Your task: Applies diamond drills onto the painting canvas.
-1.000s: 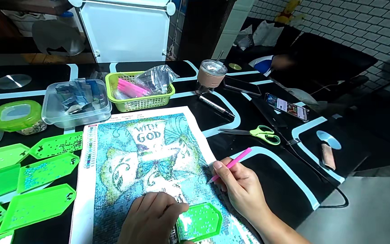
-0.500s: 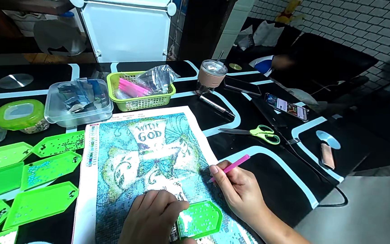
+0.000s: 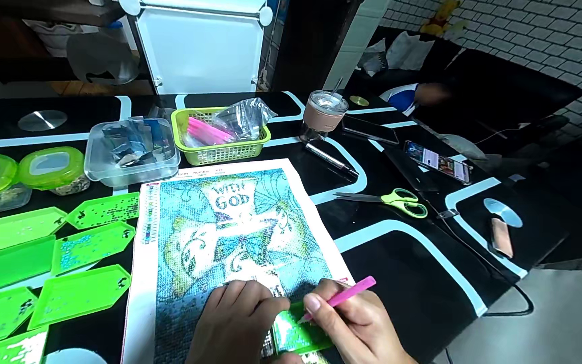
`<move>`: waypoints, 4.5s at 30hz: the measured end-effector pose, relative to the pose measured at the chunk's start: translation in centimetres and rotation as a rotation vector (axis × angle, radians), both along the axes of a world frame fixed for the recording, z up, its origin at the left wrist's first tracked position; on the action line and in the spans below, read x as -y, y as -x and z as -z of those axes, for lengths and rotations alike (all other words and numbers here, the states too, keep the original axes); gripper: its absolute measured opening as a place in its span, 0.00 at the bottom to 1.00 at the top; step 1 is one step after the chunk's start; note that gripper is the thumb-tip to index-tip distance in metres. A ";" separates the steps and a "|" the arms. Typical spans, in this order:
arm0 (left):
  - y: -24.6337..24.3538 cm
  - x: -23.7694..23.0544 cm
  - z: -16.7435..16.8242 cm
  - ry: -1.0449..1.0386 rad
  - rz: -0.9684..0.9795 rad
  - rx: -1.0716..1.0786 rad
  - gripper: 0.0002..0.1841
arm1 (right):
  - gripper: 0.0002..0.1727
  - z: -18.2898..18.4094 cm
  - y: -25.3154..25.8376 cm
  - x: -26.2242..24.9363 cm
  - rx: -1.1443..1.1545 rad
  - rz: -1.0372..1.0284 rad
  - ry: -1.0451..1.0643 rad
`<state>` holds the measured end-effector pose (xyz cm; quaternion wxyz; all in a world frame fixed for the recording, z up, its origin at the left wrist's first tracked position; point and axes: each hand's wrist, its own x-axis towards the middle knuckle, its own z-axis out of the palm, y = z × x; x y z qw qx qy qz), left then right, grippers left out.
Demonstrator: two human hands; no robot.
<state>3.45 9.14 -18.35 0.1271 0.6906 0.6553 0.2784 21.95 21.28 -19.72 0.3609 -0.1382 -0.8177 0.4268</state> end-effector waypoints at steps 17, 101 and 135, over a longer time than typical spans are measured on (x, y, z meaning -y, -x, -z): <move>-0.1 0.0 0.0 -0.021 -0.017 -0.030 0.26 | 0.16 0.3 0.1 0.4 -0.002 -0.034 -0.023; -0.1 0.0 0.1 -0.020 -0.018 -0.026 0.26 | 0.15 -0.1 -0.3 0.7 0.028 -0.007 0.016; -0.1 -0.1 -0.4 0.032 0.000 -0.001 0.25 | 0.17 -0.9 -1.2 -3.6 -0.088 0.280 0.438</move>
